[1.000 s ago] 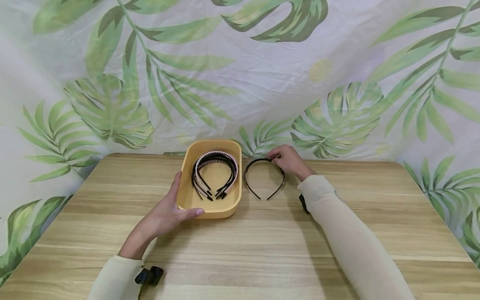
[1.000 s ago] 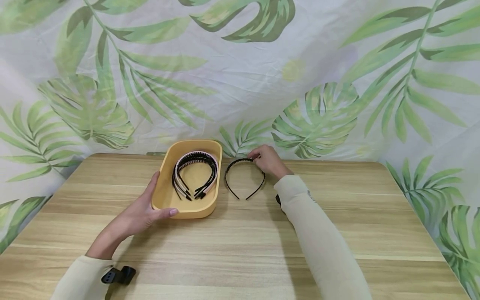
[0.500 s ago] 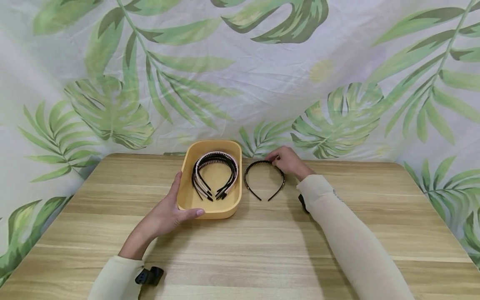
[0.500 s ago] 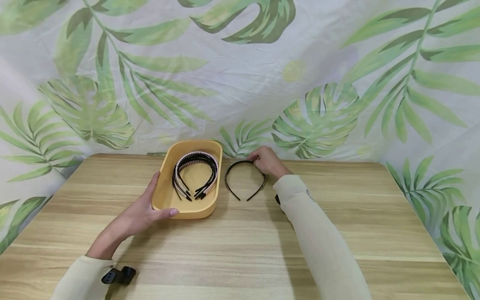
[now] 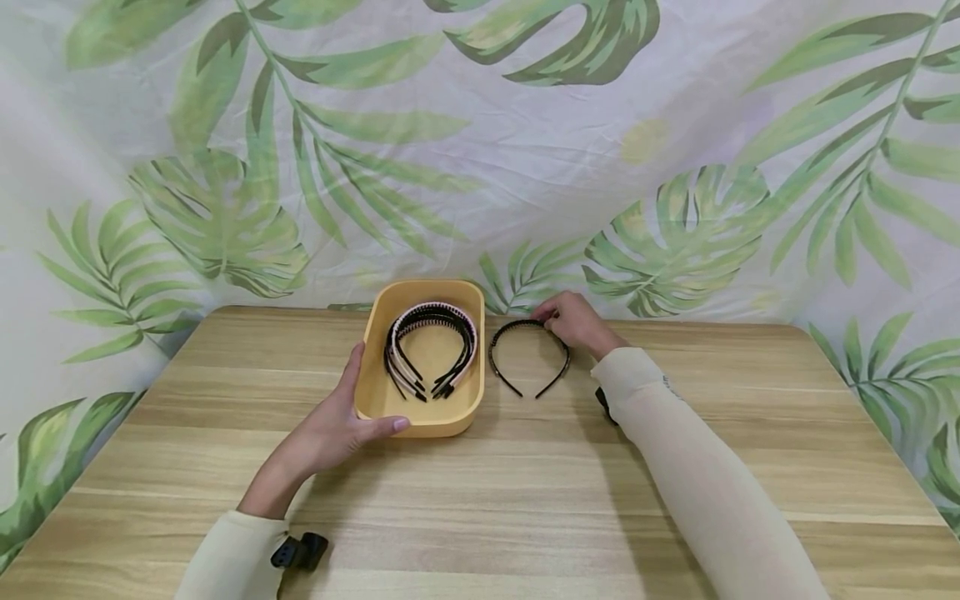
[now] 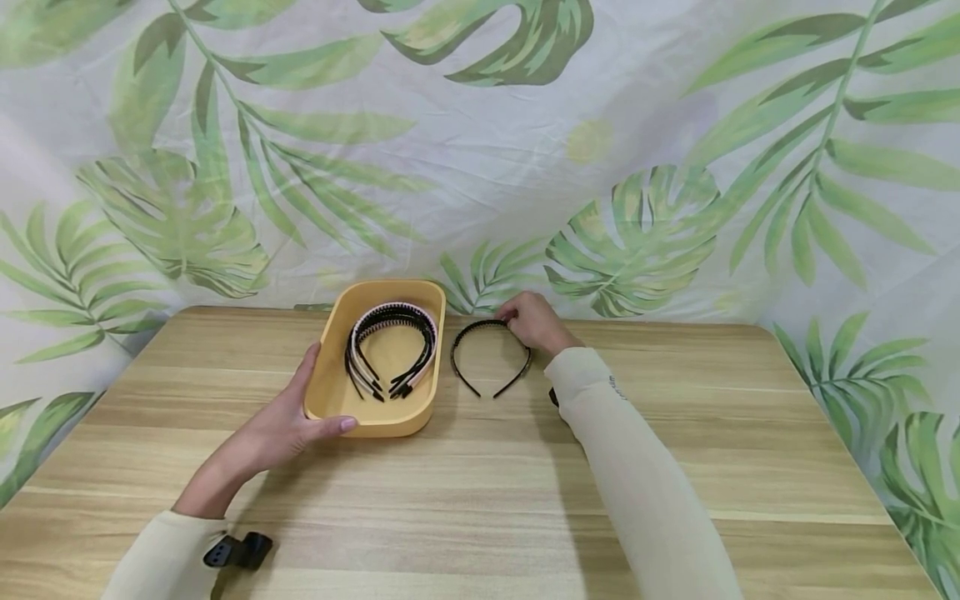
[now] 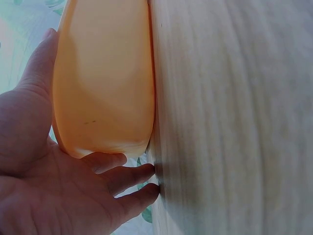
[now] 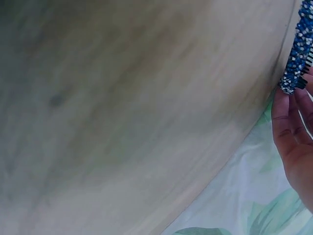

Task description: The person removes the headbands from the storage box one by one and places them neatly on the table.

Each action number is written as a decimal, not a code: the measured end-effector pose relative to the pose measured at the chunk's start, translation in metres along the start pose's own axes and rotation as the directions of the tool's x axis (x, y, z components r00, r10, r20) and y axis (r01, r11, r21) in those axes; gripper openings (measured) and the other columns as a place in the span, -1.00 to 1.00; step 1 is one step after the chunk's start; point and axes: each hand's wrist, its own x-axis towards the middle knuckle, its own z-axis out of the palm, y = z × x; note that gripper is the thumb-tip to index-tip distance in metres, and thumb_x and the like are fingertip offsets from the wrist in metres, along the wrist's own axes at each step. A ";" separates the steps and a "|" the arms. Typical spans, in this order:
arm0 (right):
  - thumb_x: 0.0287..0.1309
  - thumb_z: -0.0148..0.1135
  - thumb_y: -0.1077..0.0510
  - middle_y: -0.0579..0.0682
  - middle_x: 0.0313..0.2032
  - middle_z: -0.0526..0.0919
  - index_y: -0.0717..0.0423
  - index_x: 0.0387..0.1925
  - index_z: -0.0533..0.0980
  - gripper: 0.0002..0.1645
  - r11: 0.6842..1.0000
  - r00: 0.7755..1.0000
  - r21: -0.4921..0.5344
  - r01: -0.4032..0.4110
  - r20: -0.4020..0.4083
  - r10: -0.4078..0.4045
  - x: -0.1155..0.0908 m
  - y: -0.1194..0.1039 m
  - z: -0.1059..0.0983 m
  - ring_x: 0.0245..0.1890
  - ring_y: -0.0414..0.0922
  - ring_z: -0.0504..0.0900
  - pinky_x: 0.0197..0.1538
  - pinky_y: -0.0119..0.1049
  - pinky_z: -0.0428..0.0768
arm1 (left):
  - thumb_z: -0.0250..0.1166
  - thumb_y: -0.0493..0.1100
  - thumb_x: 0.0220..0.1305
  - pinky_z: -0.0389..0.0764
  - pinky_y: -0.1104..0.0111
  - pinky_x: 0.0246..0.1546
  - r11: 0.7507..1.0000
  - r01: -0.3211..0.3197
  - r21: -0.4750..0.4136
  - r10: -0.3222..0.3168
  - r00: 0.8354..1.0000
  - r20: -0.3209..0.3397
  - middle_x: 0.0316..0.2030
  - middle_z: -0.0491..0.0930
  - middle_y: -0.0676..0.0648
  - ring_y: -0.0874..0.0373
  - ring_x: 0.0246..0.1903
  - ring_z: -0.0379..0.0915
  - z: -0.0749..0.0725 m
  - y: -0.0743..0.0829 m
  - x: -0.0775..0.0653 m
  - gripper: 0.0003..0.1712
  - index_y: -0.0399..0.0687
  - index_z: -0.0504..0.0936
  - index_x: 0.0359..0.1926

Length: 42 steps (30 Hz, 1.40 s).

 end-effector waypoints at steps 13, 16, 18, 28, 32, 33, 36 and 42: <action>0.40 0.04 0.45 0.23 0.04 0.78 0.27 0.09 0.72 -0.58 0.998 1.000 -0.055 0.014 -0.009 -0.014 0.005 0.000 0.004 0.13 0.15 0.70 0.22 0.01 0.64 | 0.56 0.21 0.19 0.16 -0.22 0.51 1.000 0.009 0.003 -0.009 1.000 0.000 0.62 -0.17 -0.50 -0.40 0.53 0.11 -0.001 -0.001 0.000 0.61 -0.01 -0.61 0.65; 0.40 0.04 0.45 0.23 0.03 0.78 0.27 0.09 0.72 -0.59 0.998 1.000 -0.063 0.019 -0.010 -0.020 0.005 -0.001 0.004 0.12 0.15 0.70 0.22 0.01 0.64 | 0.56 0.21 0.19 0.17 -0.22 0.51 1.000 0.009 0.006 -0.009 1.000 -0.001 0.62 -0.15 -0.51 -0.40 0.52 0.13 -0.001 -0.001 -0.001 0.61 -0.01 -0.61 0.65; 0.40 0.04 0.45 0.23 0.03 0.78 0.27 0.09 0.72 -0.59 0.997 1.000 -0.070 0.021 -0.011 -0.022 0.005 -0.002 0.004 0.12 0.15 0.70 0.21 0.01 0.65 | 0.56 0.21 0.19 0.17 -0.22 0.51 1.000 0.011 0.005 -0.011 1.000 -0.001 0.62 -0.15 -0.51 -0.39 0.52 0.13 -0.001 -0.001 -0.001 0.61 0.00 -0.62 0.65; 0.36 0.03 0.47 0.24 -0.01 0.78 0.29 0.07 0.72 -0.58 0.994 0.999 -0.099 0.051 -0.014 -0.053 0.006 -0.005 0.006 0.08 0.14 0.70 0.18 -0.01 0.65 | 0.56 0.22 0.19 0.17 -0.23 0.51 1.000 0.011 0.000 -0.011 1.000 -0.002 0.63 -0.16 -0.49 -0.39 0.54 0.10 -0.002 -0.003 -0.002 0.61 0.02 -0.62 0.65; 0.39 0.05 0.44 0.25 0.02 0.76 0.30 0.14 0.68 -0.58 0.995 0.999 -0.089 0.045 0.001 -0.045 0.005 -0.006 0.005 0.10 0.16 0.69 0.20 0.01 0.64 | 0.56 0.21 0.19 0.16 -0.23 0.51 1.000 0.012 -0.001 -0.012 1.000 -0.003 0.63 -0.17 -0.48 -0.39 0.54 0.09 -0.002 -0.003 -0.003 0.61 0.03 -0.63 0.65; 0.40 0.05 0.44 0.26 0.03 0.75 0.30 0.16 0.67 -0.58 0.996 0.999 -0.084 0.043 0.006 -0.043 0.004 -0.007 0.004 0.11 0.16 0.68 0.20 0.02 0.64 | 0.56 0.21 0.19 0.16 -0.23 0.51 1.000 0.012 0.002 -0.012 1.000 -0.004 0.63 -0.17 -0.49 -0.40 0.54 0.09 -0.002 -0.003 -0.003 0.61 0.02 -0.63 0.65; 0.43 0.06 0.42 0.27 0.09 0.73 0.30 0.23 0.63 -0.57 0.997 0.999 -0.072 0.035 0.016 -0.034 0.001 -0.010 0.001 0.14 0.18 0.67 0.21 0.04 0.63 | 0.55 0.21 0.21 0.18 -0.23 0.50 1.000 0.008 0.015 -0.008 1.000 -0.006 0.62 -0.15 -0.50 -0.40 0.52 0.11 -0.001 -0.002 -0.002 0.59 0.01 -0.62 0.65; 0.47 0.08 0.39 0.24 0.27 0.65 0.28 0.29 0.58 -0.56 0.998 0.999 -0.057 0.026 0.027 -0.025 -0.005 -0.012 -0.004 0.14 0.16 0.68 0.14 0.00 0.68 | 0.55 0.22 0.19 0.19 -0.21 0.51 1.000 0.007 0.005 -0.007 1.000 -0.006 0.63 -0.14 -0.48 -0.37 0.51 0.16 0.001 -0.001 0.000 0.60 0.01 -0.60 0.66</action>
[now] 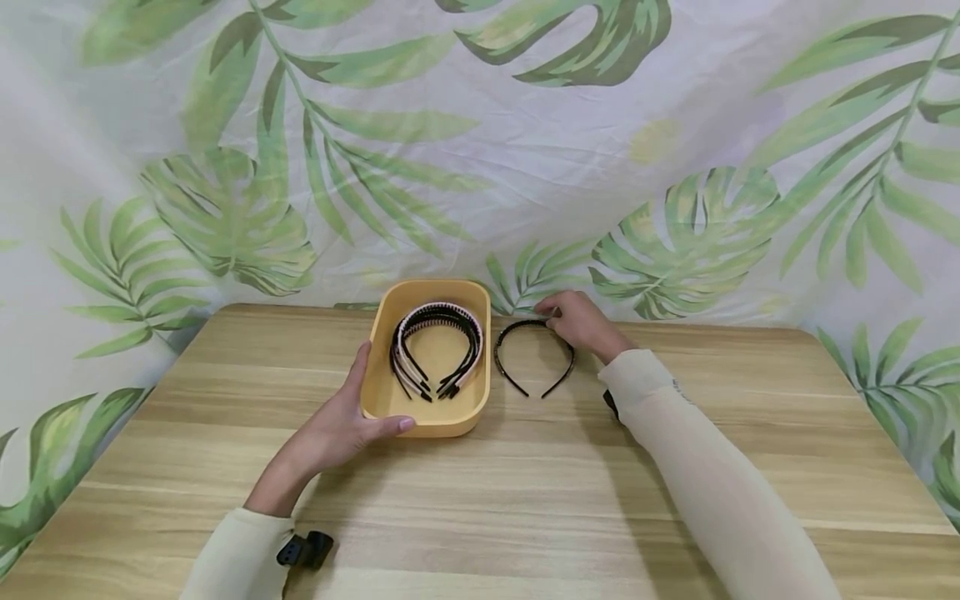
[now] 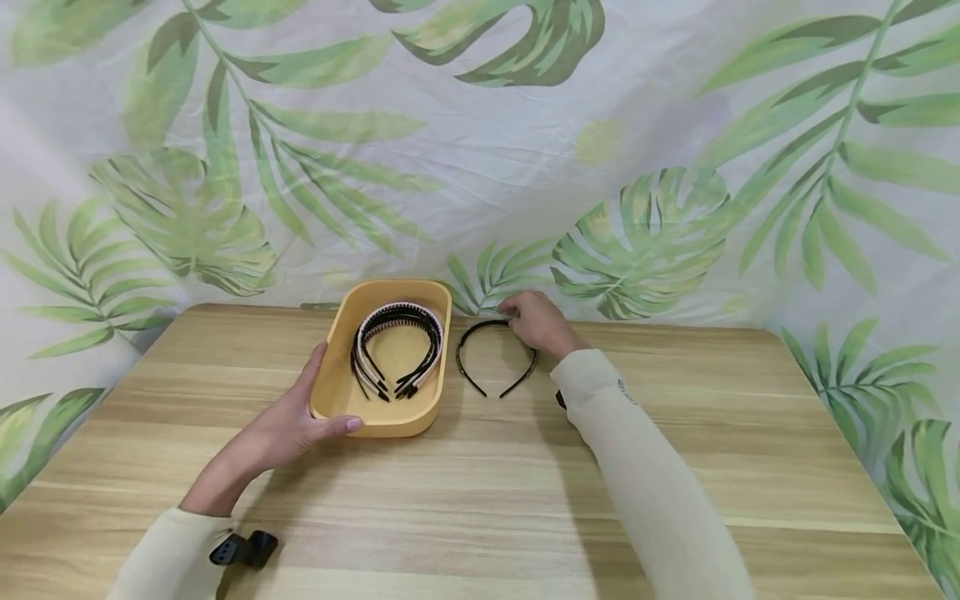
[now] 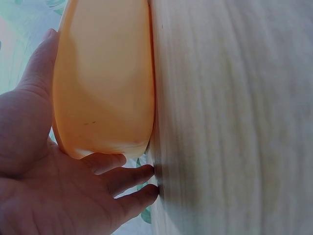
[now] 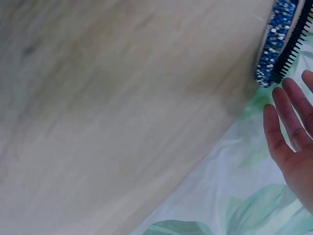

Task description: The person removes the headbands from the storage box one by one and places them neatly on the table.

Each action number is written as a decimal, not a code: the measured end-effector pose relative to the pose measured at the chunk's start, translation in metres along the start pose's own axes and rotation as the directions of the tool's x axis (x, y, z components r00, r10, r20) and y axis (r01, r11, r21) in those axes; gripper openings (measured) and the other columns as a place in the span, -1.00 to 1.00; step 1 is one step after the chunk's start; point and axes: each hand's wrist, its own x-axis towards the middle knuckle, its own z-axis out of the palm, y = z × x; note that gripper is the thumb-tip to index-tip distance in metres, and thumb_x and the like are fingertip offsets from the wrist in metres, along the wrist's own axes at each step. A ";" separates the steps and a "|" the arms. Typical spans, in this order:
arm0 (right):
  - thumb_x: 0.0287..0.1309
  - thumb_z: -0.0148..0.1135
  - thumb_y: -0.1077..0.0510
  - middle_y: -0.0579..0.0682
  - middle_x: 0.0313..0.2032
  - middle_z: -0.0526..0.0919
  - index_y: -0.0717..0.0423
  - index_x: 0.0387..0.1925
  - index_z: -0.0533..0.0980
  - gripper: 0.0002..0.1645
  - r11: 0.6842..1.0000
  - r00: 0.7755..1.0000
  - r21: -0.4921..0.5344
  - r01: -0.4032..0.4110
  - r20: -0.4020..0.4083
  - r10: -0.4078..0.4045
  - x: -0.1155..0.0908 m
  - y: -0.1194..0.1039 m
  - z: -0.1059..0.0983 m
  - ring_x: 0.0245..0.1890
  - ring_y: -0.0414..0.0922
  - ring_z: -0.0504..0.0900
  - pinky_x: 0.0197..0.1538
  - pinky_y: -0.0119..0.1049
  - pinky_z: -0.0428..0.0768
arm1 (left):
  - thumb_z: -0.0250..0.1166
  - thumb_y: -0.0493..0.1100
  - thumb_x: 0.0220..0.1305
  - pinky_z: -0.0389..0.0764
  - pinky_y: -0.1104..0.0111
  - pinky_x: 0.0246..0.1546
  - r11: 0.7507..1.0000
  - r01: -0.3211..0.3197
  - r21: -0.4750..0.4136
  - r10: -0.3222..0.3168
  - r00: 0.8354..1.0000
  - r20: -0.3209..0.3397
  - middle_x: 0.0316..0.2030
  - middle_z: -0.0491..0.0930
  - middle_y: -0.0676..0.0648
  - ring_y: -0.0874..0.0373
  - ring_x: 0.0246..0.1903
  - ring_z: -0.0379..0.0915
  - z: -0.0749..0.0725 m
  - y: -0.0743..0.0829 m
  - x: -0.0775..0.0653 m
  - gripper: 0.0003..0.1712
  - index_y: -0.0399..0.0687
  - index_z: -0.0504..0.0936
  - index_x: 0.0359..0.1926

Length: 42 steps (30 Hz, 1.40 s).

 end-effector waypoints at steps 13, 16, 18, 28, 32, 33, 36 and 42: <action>0.46 0.13 0.38 0.22 0.33 0.60 0.25 0.33 0.56 -0.54 0.999 0.999 0.005 0.037 -0.031 -0.037 -0.008 -0.007 -0.008 0.26 0.22 0.58 0.26 0.10 0.59 | 0.56 0.23 0.18 0.19 -0.20 0.51 1.000 0.017 -0.009 -0.017 1.000 0.001 0.63 -0.12 -0.47 -0.36 0.52 0.16 0.000 0.000 0.000 0.61 0.03 -0.59 0.66; 0.47 0.13 0.37 0.22 0.33 0.60 0.26 0.33 0.55 -0.54 0.999 0.998 0.011 0.045 -0.035 -0.045 -0.009 -0.010 -0.008 0.27 0.22 0.57 0.27 0.11 0.58 | 0.56 0.23 0.17 0.19 -0.20 0.51 1.000 0.021 -0.007 -0.021 1.000 0.001 0.63 -0.12 -0.47 -0.36 0.51 0.17 -0.001 0.000 0.000 0.61 0.03 -0.59 0.66; 0.47 0.13 0.37 0.23 0.33 0.59 0.26 0.34 0.54 -0.54 0.999 0.998 0.016 0.049 -0.038 -0.048 -0.010 -0.012 -0.008 0.28 0.22 0.57 0.28 0.11 0.57 | 0.56 0.22 0.18 0.19 -0.20 0.51 1.000 0.019 -0.008 -0.019 1.000 0.001 0.63 -0.12 -0.48 -0.36 0.52 0.16 -0.001 0.000 0.000 0.60 0.03 -0.60 0.66; 0.43 0.14 0.40 0.26 0.28 0.64 0.30 0.31 0.56 -0.54 0.993 0.989 0.013 0.118 -0.093 -0.117 -0.010 -0.025 -0.004 0.24 0.24 0.60 0.28 0.11 0.58 | 0.55 0.21 0.21 0.18 -0.21 0.51 1.000 0.009 0.010 -0.009 1.000 -0.002 0.63 -0.14 -0.48 -0.39 0.53 0.12 0.000 0.001 0.000 0.58 0.01 -0.59 0.66; 0.44 0.16 0.38 0.26 0.29 0.63 0.29 0.31 0.56 -0.55 0.991 0.984 0.021 0.135 -0.118 -0.132 -0.009 -0.032 -0.003 0.25 0.24 0.59 0.29 0.12 0.57 | 0.55 0.20 0.21 0.19 -0.21 0.51 1.000 0.002 0.009 -0.002 1.000 -0.005 0.62 -0.12 -0.50 -0.39 0.52 0.13 0.000 0.001 0.000 0.58 0.00 -0.59 0.66; 0.44 0.18 0.37 0.26 0.29 0.63 0.30 0.31 0.56 -0.55 0.990 0.982 0.023 0.142 -0.125 -0.139 -0.008 -0.034 -0.003 0.25 0.23 0.59 0.30 0.12 0.56 | 0.55 0.20 0.20 0.19 -0.21 0.51 1.000 0.000 0.006 0.000 1.000 -0.006 0.62 -0.12 -0.50 -0.39 0.52 0.13 0.000 0.001 0.000 0.59 0.00 -0.59 0.66; 0.43 0.23 0.34 0.24 0.29 0.63 0.31 0.30 0.56 -0.54 0.985 0.976 0.038 0.168 -0.147 -0.161 -0.008 -0.041 -0.001 0.26 0.22 0.60 0.34 0.10 0.55 | 0.56 0.20 0.20 0.18 -0.21 0.51 1.000 -0.004 -0.001 0.004 1.000 -0.005 0.62 -0.13 -0.50 -0.39 0.52 0.13 0.000 0.000 0.000 0.59 -0.01 -0.59 0.66; 0.39 0.26 0.34 0.25 0.25 0.65 0.32 0.30 0.56 -0.52 0.977 0.964 0.042 0.208 -0.178 -0.197 -0.004 -0.052 0.001 0.21 0.19 0.63 0.29 0.07 0.59 | 0.56 0.18 0.20 0.18 -0.21 0.51 1.000 -0.014 -0.005 0.014 1.000 -0.007 0.62 -0.13 -0.49 -0.39 0.52 0.14 0.001 -0.001 0.001 0.59 -0.01 -0.58 0.66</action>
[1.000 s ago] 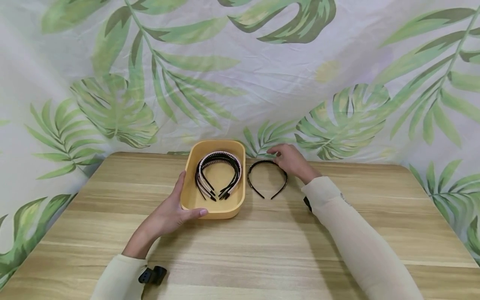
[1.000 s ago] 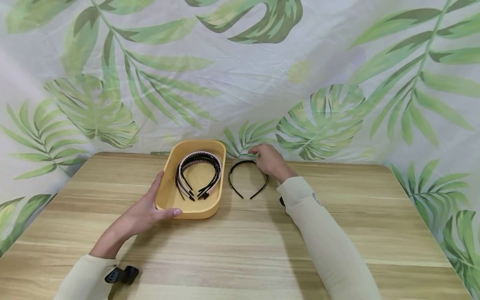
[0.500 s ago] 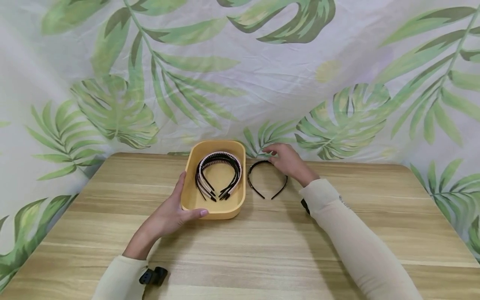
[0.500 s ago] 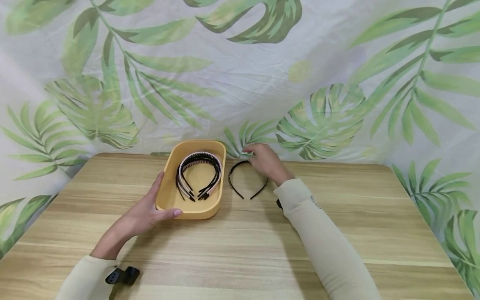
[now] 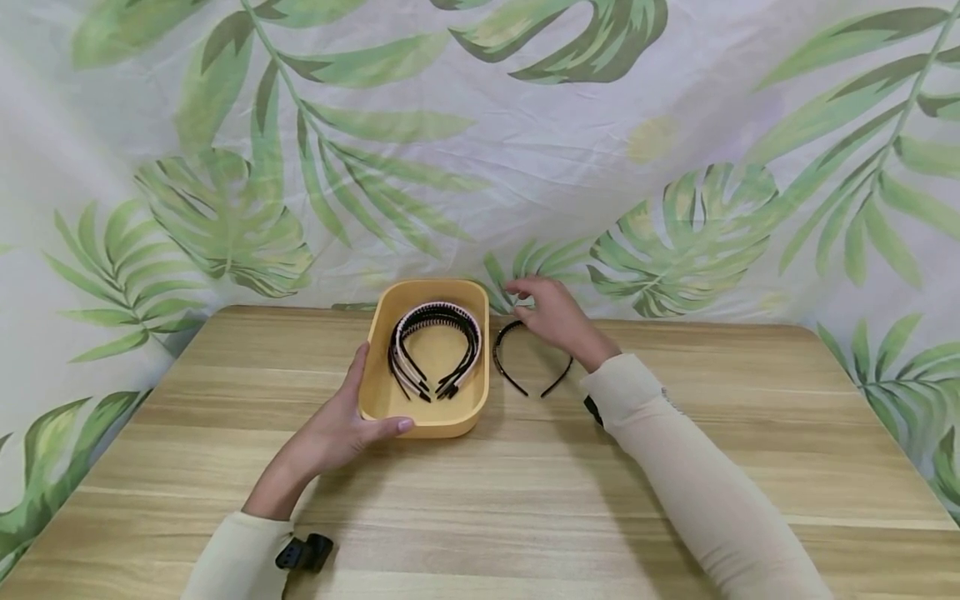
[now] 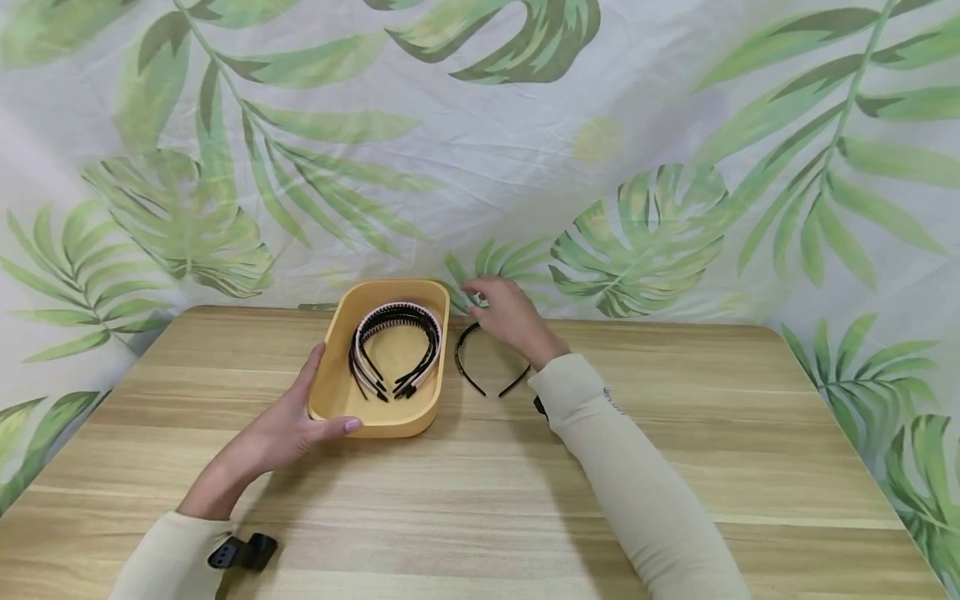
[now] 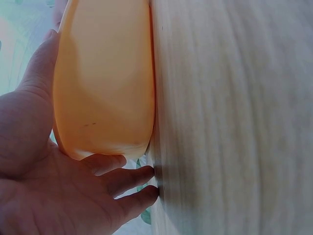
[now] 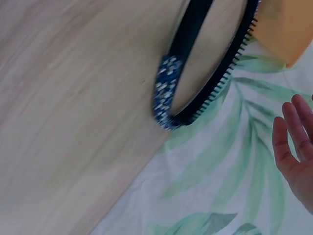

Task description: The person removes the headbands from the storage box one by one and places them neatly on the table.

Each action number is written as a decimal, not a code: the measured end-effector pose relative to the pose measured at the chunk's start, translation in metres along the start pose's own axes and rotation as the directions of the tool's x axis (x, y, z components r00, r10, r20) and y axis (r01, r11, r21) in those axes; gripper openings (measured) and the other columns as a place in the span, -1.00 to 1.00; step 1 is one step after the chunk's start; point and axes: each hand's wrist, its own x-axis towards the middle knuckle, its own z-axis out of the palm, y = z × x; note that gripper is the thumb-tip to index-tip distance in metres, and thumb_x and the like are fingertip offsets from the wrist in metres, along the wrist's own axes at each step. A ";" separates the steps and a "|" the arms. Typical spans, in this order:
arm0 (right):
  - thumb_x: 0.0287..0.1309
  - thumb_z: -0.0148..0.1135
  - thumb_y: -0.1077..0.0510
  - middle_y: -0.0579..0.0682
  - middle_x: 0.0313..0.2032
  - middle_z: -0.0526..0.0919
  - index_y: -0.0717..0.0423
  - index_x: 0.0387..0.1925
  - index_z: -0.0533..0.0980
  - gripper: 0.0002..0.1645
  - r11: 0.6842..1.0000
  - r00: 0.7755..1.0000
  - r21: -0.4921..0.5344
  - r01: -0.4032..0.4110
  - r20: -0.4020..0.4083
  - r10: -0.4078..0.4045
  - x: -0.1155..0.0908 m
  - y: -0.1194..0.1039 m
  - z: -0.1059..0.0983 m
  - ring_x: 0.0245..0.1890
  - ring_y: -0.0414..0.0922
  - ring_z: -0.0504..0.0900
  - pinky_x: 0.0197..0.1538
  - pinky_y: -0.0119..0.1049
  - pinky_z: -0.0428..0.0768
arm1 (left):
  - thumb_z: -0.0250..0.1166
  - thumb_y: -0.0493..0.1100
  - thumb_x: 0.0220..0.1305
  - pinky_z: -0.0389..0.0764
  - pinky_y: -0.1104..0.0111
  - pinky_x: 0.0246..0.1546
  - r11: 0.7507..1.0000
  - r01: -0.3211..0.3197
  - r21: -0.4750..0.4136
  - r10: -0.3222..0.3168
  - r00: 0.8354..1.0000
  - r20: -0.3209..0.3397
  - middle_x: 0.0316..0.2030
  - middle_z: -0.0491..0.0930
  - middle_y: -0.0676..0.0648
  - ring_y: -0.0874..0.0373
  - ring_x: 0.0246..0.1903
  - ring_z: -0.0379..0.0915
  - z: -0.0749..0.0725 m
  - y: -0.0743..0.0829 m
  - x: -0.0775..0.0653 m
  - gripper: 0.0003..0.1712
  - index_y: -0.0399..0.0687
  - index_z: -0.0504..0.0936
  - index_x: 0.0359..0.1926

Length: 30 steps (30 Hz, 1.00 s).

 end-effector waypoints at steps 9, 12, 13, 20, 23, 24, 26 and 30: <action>0.35 0.35 0.29 0.23 0.23 0.67 0.28 0.29 0.58 -0.51 0.998 1.000 0.050 0.023 -0.007 -0.023 0.008 -0.012 0.010 0.18 0.19 0.64 0.27 0.05 0.60 | 0.56 0.18 0.20 0.16 -0.21 0.52 1.000 0.001 -0.007 -0.001 1.000 0.004 0.63 -0.19 -0.48 -0.40 0.53 0.08 0.001 0.000 0.000 0.59 0.00 -0.61 0.66; 0.35 0.36 0.29 0.22 0.23 0.67 0.27 0.29 0.58 -0.50 0.998 1.000 0.056 0.027 -0.007 -0.026 0.010 -0.016 0.013 0.18 0.18 0.64 0.27 0.04 0.60 | 0.56 0.18 0.20 0.16 -0.21 0.52 1.000 0.003 -0.009 -0.003 1.000 0.004 0.63 -0.19 -0.48 -0.40 0.53 0.09 0.001 0.000 0.000 0.59 0.01 -0.60 0.66; 0.35 0.36 0.29 0.21 0.24 0.67 0.27 0.29 0.57 -0.50 0.998 1.000 0.053 0.029 -0.007 -0.029 0.011 -0.017 0.014 0.18 0.17 0.64 0.27 0.03 0.60 | 0.56 0.18 0.20 0.16 -0.21 0.52 1.000 0.003 -0.009 -0.003 1.000 0.003 0.63 -0.19 -0.48 -0.40 0.53 0.09 0.001 0.000 0.000 0.59 0.01 -0.60 0.66; 0.37 0.29 0.34 0.20 0.23 0.67 0.25 0.31 0.57 -0.50 0.998 0.999 0.059 0.035 0.013 -0.036 0.016 -0.029 0.019 0.20 0.16 0.63 0.26 0.02 0.61 | 0.57 0.16 0.20 0.16 -0.19 0.52 1.000 0.005 -0.028 -0.005 1.000 0.008 0.63 -0.15 -0.47 -0.37 0.53 0.12 0.000 0.001 0.000 0.58 0.05 -0.58 0.67; 0.38 0.31 0.31 0.20 0.24 0.67 0.24 0.32 0.56 -0.50 0.998 0.999 0.059 0.038 0.023 -0.039 0.018 -0.033 0.023 0.21 0.14 0.63 0.27 0.00 0.61 | 0.57 0.17 0.20 0.18 -0.19 0.52 1.000 0.005 -0.027 -0.004 1.000 0.009 0.63 -0.15 -0.47 -0.36 0.53 0.13 -0.001 0.001 0.000 0.58 0.05 -0.58 0.67; 0.38 0.31 0.30 0.20 0.24 0.66 0.24 0.32 0.56 -0.50 0.998 0.999 0.058 0.040 0.026 -0.042 0.019 -0.034 0.024 0.21 0.13 0.63 0.27 0.00 0.61 | 0.57 0.17 0.20 0.18 -0.18 0.51 1.000 0.003 -0.027 -0.003 1.000 0.010 0.63 -0.15 -0.47 -0.36 0.52 0.13 -0.001 0.001 0.000 0.58 0.04 -0.58 0.67; 0.38 0.33 0.27 0.19 0.25 0.66 0.24 0.32 0.56 -0.50 0.998 0.999 0.053 0.043 0.029 -0.045 0.021 -0.034 0.028 0.21 0.12 0.63 0.27 -0.02 0.61 | 0.57 0.16 0.20 0.19 -0.18 0.51 1.000 0.001 -0.030 -0.001 1.000 0.010 0.63 -0.15 -0.46 -0.36 0.52 0.15 -0.001 0.001 0.000 0.58 0.03 -0.58 0.67; 0.38 0.34 0.27 0.20 0.26 0.65 0.24 0.31 0.56 -0.49 0.998 0.998 0.042 0.051 0.038 -0.053 0.025 -0.036 0.033 0.22 0.13 0.62 0.27 -0.03 0.62 | 0.57 0.14 0.20 0.21 -0.16 0.51 0.999 0.001 -0.039 0.000 1.000 0.011 0.63 -0.15 -0.46 -0.35 0.50 0.18 -0.001 0.000 0.000 0.58 0.03 -0.58 0.67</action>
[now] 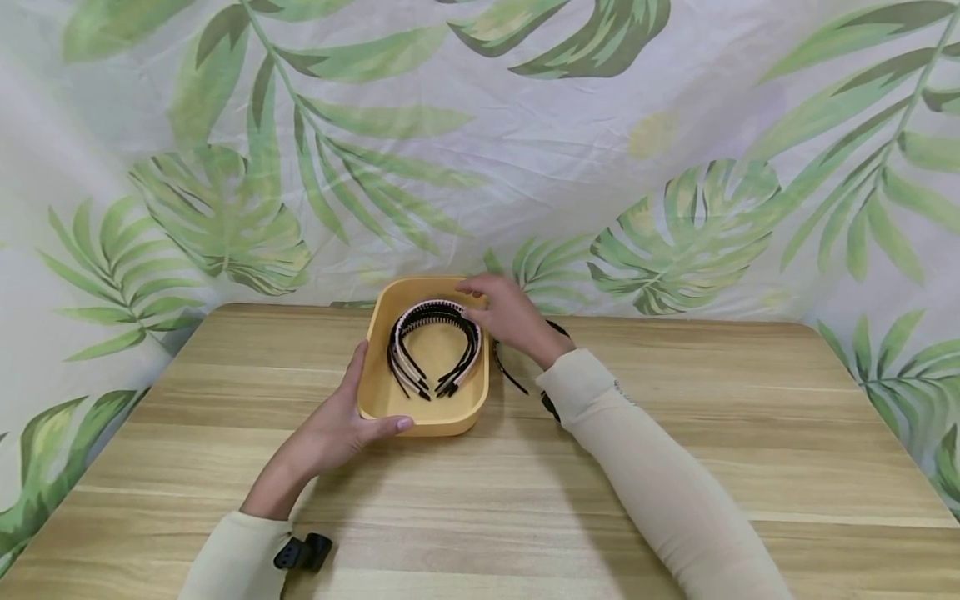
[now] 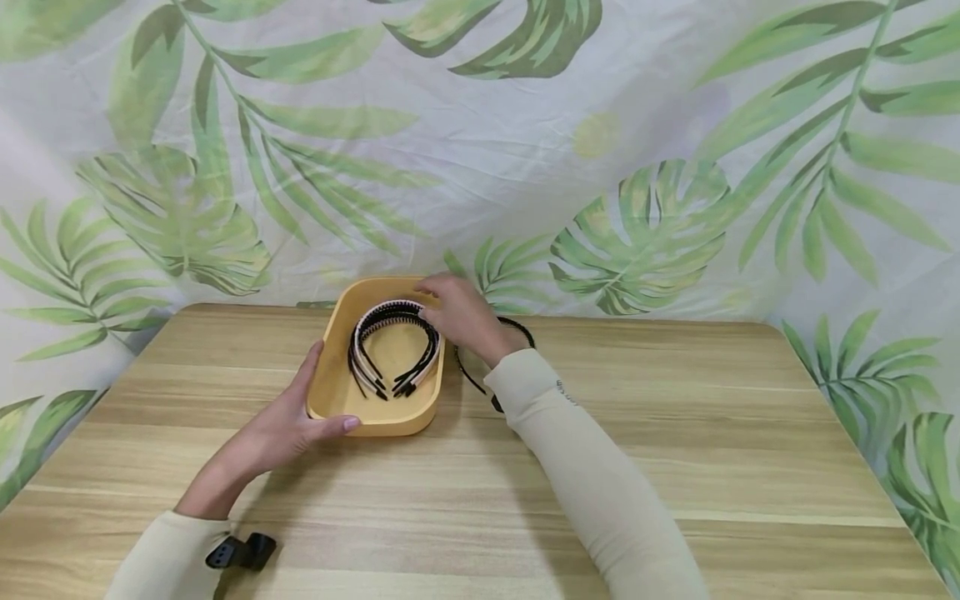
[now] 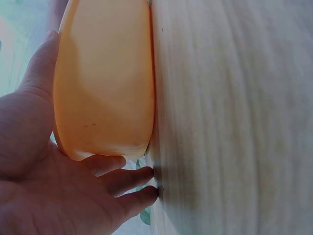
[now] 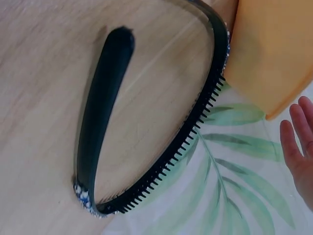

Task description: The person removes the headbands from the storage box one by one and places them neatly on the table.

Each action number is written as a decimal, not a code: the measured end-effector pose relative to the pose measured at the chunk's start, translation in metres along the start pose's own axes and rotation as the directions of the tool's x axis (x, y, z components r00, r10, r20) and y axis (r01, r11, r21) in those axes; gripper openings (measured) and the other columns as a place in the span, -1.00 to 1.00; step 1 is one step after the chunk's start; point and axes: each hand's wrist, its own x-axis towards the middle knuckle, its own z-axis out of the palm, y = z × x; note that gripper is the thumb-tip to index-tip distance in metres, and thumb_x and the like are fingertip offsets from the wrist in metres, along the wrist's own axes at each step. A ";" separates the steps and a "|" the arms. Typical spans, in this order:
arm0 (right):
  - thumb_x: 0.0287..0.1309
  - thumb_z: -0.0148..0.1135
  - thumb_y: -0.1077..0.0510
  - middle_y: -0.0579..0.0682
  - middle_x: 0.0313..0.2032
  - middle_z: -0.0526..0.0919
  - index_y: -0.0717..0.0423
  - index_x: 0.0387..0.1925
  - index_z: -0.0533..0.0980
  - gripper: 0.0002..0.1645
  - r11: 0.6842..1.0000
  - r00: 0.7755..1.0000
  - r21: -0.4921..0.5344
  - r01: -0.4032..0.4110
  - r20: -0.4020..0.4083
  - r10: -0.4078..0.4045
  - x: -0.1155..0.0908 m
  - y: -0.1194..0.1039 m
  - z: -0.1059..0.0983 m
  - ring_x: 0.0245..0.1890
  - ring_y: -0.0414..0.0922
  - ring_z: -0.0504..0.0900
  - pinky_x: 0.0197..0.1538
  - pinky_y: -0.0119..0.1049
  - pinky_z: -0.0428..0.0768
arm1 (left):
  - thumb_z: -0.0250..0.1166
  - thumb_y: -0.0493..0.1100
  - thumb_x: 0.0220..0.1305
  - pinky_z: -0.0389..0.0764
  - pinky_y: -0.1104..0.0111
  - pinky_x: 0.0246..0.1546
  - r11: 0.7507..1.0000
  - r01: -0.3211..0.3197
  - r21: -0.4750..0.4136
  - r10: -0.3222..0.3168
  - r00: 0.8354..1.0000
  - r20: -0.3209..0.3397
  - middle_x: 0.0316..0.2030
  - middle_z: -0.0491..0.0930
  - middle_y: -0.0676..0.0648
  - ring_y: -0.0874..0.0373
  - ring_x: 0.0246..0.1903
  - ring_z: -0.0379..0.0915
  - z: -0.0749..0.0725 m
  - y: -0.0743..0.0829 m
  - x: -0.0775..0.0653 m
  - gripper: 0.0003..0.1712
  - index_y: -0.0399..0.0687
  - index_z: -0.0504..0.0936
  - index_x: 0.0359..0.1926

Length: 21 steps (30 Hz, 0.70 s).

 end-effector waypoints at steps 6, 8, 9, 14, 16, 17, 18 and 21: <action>0.39 0.33 0.25 0.18 0.29 0.63 0.22 0.33 0.55 -0.48 1.000 0.999 -0.002 -0.004 0.034 0.004 0.004 -0.001 0.004 0.27 0.13 0.59 0.32 -0.01 0.58 | 0.57 0.14 0.20 0.22 -0.15 0.50 1.000 -0.003 0.004 0.003 1.000 -0.003 0.63 -0.16 -0.47 -0.34 0.50 0.19 0.001 0.000 0.001 0.58 0.02 -0.58 0.66; 0.40 0.33 0.26 0.18 0.29 0.63 0.23 0.33 0.55 -0.49 1.000 0.999 0.007 -0.011 0.039 0.011 0.006 0.000 0.006 0.28 0.13 0.59 0.32 -0.01 0.58 | 0.57 0.14 0.21 0.22 -0.16 0.50 1.000 -0.005 0.009 0.005 1.000 -0.003 0.63 -0.16 -0.48 -0.35 0.50 0.18 0.001 0.000 0.001 0.58 0.02 -0.59 0.66; 0.40 0.32 0.27 0.18 0.29 0.63 0.23 0.33 0.56 -0.49 1.000 0.999 0.007 -0.012 0.039 0.012 0.006 0.000 0.007 0.28 0.12 0.59 0.32 -0.01 0.58 | 0.57 0.14 0.21 0.22 -0.16 0.50 1.000 -0.005 0.009 0.005 1.000 -0.003 0.63 -0.17 -0.48 -0.36 0.51 0.18 0.001 0.000 0.001 0.58 0.02 -0.59 0.66; 0.39 0.32 0.29 0.19 0.29 0.64 0.24 0.31 0.57 -0.51 1.000 0.999 0.006 -0.017 0.031 0.017 0.010 0.003 0.012 0.27 0.12 0.61 0.32 -0.05 0.59 | 0.56 0.16 0.21 0.22 -0.16 0.50 1.000 -0.009 0.017 0.009 1.000 -0.003 0.63 -0.16 -0.47 -0.35 0.51 0.17 0.000 0.001 0.000 0.58 0.02 -0.60 0.66; 0.39 0.32 0.30 0.19 0.28 0.64 0.24 0.31 0.57 -0.51 1.000 0.999 0.002 -0.018 0.032 0.017 0.012 0.004 0.014 0.27 0.13 0.62 0.33 -0.05 0.59 | 0.56 0.14 0.22 0.23 -0.15 0.50 1.000 -0.012 0.017 0.012 1.000 -0.005 0.63 -0.16 -0.47 -0.35 0.51 0.18 0.000 0.001 0.000 0.57 0.02 -0.59 0.66; 0.39 0.32 0.29 0.18 0.28 0.64 0.24 0.31 0.57 -0.51 1.000 0.999 -0.001 -0.017 0.033 0.017 0.013 0.005 0.014 0.26 0.13 0.62 0.32 -0.06 0.59 | 0.56 0.14 0.22 0.24 -0.15 0.50 1.000 -0.013 0.018 0.014 1.000 -0.005 0.63 -0.16 -0.47 -0.35 0.50 0.19 0.000 0.001 0.000 0.57 0.02 -0.59 0.66; 0.38 0.33 0.29 0.18 0.28 0.64 0.24 0.31 0.57 -0.51 1.000 0.999 -0.003 -0.016 0.035 0.016 0.014 0.005 0.015 0.26 0.13 0.62 0.32 -0.06 0.59 | 0.56 0.13 0.22 0.25 -0.15 0.49 1.000 -0.014 0.019 0.014 1.000 -0.006 0.63 -0.16 -0.47 -0.34 0.50 0.19 0.000 0.001 0.000 0.57 0.02 -0.59 0.66; 0.38 0.34 0.29 0.18 0.27 0.64 0.24 0.31 0.57 -0.50 1.000 0.999 -0.014 -0.002 0.044 0.003 0.016 0.005 0.016 0.26 0.12 0.62 0.32 -0.06 0.59 | 0.55 0.12 0.24 0.26 -0.15 0.49 0.999 -0.016 0.028 0.016 1.000 -0.006 0.64 -0.16 -0.46 -0.35 0.51 0.19 0.001 0.001 0.000 0.56 0.02 -0.59 0.66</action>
